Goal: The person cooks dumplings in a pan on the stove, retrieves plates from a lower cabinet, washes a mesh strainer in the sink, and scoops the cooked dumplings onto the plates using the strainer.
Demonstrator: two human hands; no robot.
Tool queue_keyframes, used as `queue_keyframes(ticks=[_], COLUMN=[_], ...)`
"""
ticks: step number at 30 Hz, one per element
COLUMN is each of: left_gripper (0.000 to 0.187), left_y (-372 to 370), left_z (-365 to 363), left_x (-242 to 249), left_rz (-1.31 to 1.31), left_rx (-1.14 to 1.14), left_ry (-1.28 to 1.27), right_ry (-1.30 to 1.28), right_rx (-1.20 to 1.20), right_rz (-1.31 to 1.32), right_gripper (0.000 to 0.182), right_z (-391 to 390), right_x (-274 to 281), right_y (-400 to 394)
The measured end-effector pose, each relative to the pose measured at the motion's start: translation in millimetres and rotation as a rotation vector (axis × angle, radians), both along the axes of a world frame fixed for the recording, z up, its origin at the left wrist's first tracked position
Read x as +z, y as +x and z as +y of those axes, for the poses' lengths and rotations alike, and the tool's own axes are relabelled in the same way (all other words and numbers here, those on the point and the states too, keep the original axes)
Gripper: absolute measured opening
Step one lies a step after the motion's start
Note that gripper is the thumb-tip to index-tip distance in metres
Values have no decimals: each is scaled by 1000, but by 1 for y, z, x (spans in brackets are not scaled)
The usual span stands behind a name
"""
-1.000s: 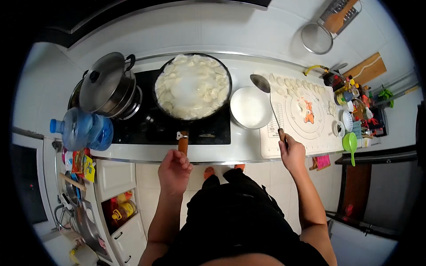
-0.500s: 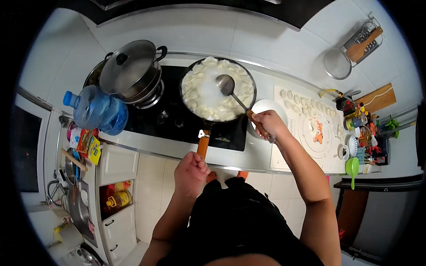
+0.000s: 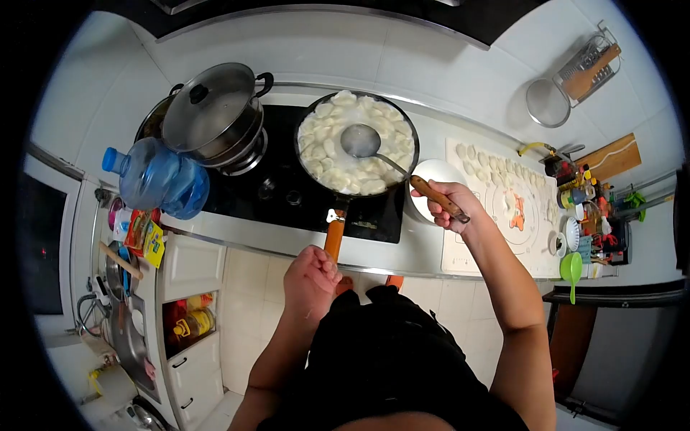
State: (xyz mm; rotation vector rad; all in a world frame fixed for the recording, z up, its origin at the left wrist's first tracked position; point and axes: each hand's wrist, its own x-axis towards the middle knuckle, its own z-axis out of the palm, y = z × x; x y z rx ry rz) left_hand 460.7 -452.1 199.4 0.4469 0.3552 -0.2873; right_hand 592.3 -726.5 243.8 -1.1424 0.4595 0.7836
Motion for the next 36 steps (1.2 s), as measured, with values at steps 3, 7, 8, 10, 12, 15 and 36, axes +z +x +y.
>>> queue_keyframes(ticks=[3,7,8,10,12,15,36], left_gripper=[25,24,23,24,24,24,26], left_y=[2,4,5,7,9,11,12], left_z=[-1,-3,-4,-8,-12,-16,-50], left_x=[-1,-5,-5,-2,0,-2,-4], left_rz=[13,3,-3,28,59,55,-30], left_rx=[-11,-16,-15,-19,-21,-43,-136], left_ry=[-4,0,7,13,19,-6,-8], right_ry=[65,35,54,66,103,73,-828], right_rx=[6,-15,-26,-49,-92,-153,-222], right_rz=[7,-11,-9,-13,-24,-37,-265], right_gripper=[35,34,36,38,39,40,21], right_z=[-15,-31,-37,-52,-68,-88,-119], right_x=[2,18,19,23,24,33,-37], right_y=[-5,-17,-21,-29,-41,-61,-137])
